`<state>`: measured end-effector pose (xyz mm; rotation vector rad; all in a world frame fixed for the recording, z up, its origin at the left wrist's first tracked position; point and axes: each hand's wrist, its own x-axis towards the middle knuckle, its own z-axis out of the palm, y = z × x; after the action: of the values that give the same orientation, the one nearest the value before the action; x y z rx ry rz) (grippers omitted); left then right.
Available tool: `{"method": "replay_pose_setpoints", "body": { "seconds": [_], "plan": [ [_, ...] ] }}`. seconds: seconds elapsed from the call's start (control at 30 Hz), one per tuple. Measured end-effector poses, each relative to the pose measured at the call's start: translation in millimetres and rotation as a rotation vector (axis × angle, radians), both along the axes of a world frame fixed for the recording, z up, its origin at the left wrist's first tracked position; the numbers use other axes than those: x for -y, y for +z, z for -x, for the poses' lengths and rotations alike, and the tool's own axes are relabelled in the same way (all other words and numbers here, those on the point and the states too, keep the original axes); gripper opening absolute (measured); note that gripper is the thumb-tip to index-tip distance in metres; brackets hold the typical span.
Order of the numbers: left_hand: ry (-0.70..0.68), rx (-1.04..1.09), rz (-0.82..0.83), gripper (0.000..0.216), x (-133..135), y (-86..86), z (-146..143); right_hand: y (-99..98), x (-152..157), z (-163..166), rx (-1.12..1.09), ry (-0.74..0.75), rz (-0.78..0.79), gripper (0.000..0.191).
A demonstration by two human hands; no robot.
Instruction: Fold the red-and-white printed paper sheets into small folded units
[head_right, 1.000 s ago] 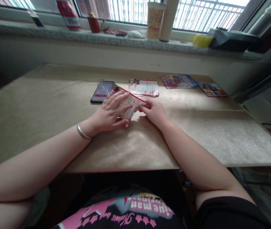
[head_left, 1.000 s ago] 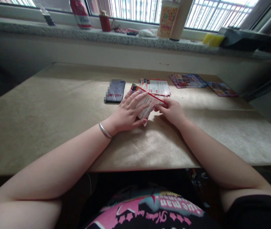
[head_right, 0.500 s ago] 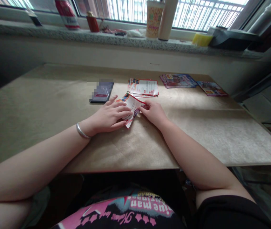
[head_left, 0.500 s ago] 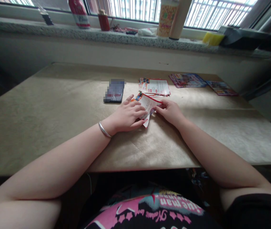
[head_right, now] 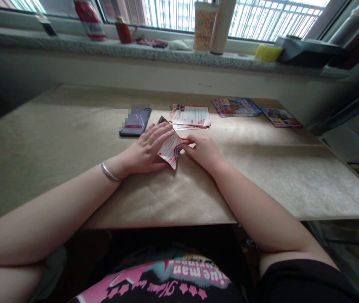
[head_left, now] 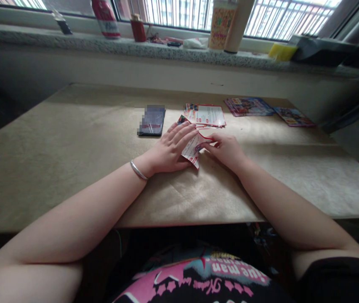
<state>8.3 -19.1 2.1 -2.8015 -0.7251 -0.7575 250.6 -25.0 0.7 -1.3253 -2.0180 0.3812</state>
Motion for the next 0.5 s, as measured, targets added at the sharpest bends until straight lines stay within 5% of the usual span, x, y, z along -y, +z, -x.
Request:
{"method": "replay_pose_setpoints", "body": {
  "seconds": [0.17,0.5],
  "plan": [
    [0.024,0.003,-0.058,0.106,-5,-2.6,2,1.6,4,4,0.005,0.071,0.012,0.019],
    [0.164,-0.011,-0.128,0.077,2,9.1,-2,-6.0,2,5,-0.099,0.128,0.145,0.013]
  ]
}}
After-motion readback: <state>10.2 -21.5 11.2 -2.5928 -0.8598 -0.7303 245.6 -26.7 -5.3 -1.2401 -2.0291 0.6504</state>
